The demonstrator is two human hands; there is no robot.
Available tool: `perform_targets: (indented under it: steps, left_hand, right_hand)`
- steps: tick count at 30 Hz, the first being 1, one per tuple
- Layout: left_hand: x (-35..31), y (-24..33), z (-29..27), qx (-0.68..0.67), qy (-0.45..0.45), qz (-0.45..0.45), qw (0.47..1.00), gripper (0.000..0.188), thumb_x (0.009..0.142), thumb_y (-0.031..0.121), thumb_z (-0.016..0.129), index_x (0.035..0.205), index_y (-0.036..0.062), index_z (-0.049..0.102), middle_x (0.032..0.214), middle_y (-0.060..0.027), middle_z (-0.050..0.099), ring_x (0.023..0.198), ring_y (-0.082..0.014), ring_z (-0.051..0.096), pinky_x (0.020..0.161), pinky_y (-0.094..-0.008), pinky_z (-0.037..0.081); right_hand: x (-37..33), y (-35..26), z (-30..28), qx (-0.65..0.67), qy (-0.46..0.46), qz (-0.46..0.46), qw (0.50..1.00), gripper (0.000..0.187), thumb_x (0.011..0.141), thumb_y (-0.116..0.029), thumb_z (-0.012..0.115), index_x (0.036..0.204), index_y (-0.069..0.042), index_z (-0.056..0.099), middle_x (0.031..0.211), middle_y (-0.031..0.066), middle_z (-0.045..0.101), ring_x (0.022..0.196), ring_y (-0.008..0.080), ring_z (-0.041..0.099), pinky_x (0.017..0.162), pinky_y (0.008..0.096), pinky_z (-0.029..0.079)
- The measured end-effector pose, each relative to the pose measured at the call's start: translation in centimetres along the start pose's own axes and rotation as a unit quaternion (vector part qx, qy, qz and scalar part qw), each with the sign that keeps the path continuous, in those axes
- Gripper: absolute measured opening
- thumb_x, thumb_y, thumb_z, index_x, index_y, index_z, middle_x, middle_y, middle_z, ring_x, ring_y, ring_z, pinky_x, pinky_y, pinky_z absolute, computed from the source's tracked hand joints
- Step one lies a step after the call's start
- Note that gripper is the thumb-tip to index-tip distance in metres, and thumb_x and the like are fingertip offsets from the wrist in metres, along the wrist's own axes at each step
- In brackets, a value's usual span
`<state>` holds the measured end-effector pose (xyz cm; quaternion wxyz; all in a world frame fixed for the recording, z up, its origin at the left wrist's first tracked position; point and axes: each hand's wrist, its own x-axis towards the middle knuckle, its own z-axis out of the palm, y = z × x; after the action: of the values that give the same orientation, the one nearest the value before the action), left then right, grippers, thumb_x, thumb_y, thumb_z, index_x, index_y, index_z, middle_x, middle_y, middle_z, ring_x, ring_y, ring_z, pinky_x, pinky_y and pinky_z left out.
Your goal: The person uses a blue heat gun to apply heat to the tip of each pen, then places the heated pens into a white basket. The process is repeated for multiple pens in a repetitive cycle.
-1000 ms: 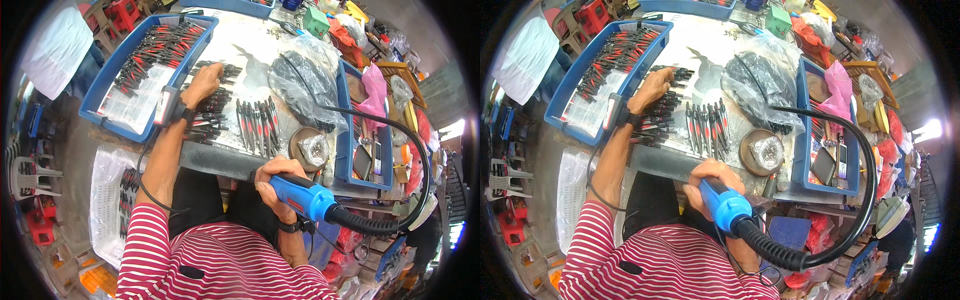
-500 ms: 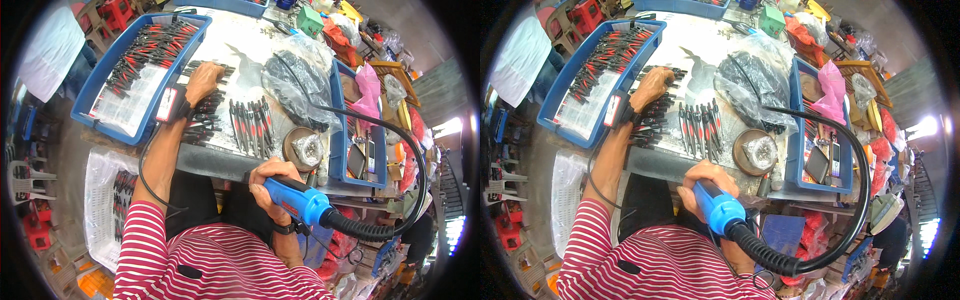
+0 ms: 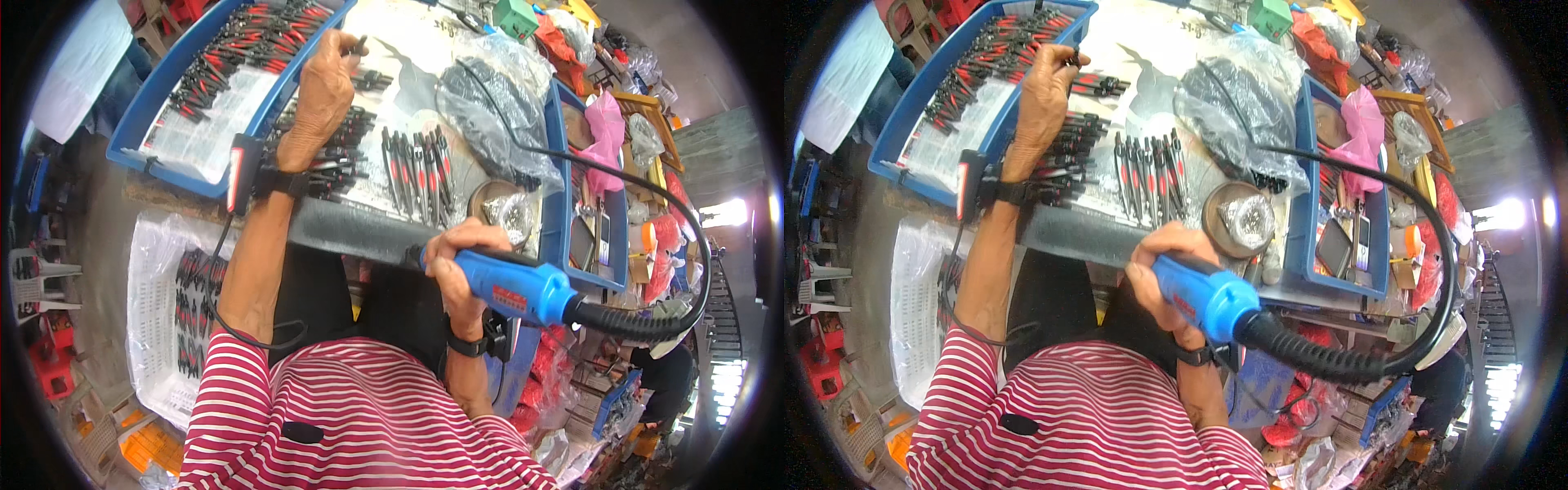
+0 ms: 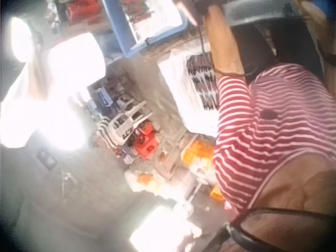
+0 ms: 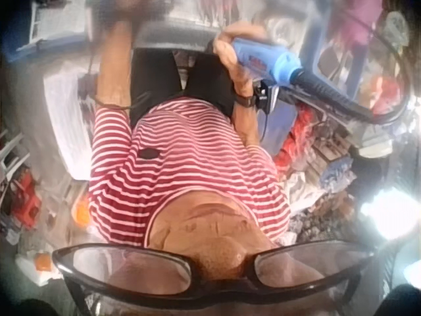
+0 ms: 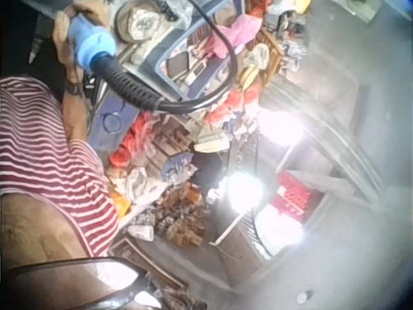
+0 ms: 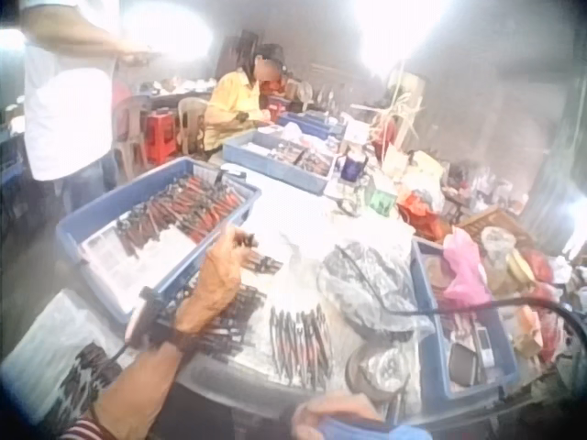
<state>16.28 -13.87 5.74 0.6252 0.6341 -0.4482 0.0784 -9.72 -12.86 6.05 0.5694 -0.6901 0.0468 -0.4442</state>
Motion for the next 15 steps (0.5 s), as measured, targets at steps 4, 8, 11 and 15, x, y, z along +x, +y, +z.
perform_targets:
  steps: [4,8,11,15]
  left_hand:
    - [-3.5,5.7,-2.0,-0.163,0.032,-0.028,0.986,0.012,0.087,0.002,0.055,0.096,-0.0025,0.051,0.084,-0.0129,0.063,0.081,-0.0164,0.062,0.072,-0.0264,0.049]
    - [-9.6,9.8,-4.0,-0.221,-0.042,-0.222,0.949,0.023,0.084,0.005,0.061,0.105,-0.0044,0.056,0.086,-0.0078,0.064,0.079,-0.0120,0.061,0.067,-0.0236,0.048]
    - [-13.7,10.7,-4.8,-0.271,-0.093,-0.361,0.888,0.028,0.087,0.012,0.060,0.110,-0.0019,0.053,0.081,-0.0072,0.063,0.066,-0.0081,0.059,0.056,-0.0178,0.041]
    - [-17.8,10.5,-4.7,-0.332,-0.111,-0.444,0.825,0.026,0.091,0.010,0.053,0.112,-0.0019,0.043,0.069,-0.0063,0.057,0.053,-0.0081,0.052,0.044,-0.0190,0.038]
  right_hand:
    - [-0.1,0.2,0.4,0.014,0.039,0.009,0.999,0.028,0.076,0.000,0.062,0.098,-0.003,0.044,0.071,0.0070,0.046,0.055,0.0147,0.046,0.056,0.0295,0.043]
    - [0.1,0.2,0.3,0.010,0.041,0.023,0.999,0.028,0.075,-0.001,0.063,0.097,-0.002,0.045,0.072,0.0069,0.049,0.059,0.0135,0.050,0.059,0.0275,0.043]
    - [0.2,0.0,0.3,-0.013,0.035,0.026,0.999,0.028,0.075,0.001,0.062,0.097,-0.001,0.046,0.072,0.0068,0.051,0.059,0.0129,0.051,0.059,0.0270,0.044]
    - [0.4,-0.5,0.9,-0.035,0.052,0.044,0.997,0.024,0.075,0.000,0.056,0.097,0.001,0.046,0.072,0.0100,0.049,0.055,0.0173,0.050,0.059,0.0334,0.045]
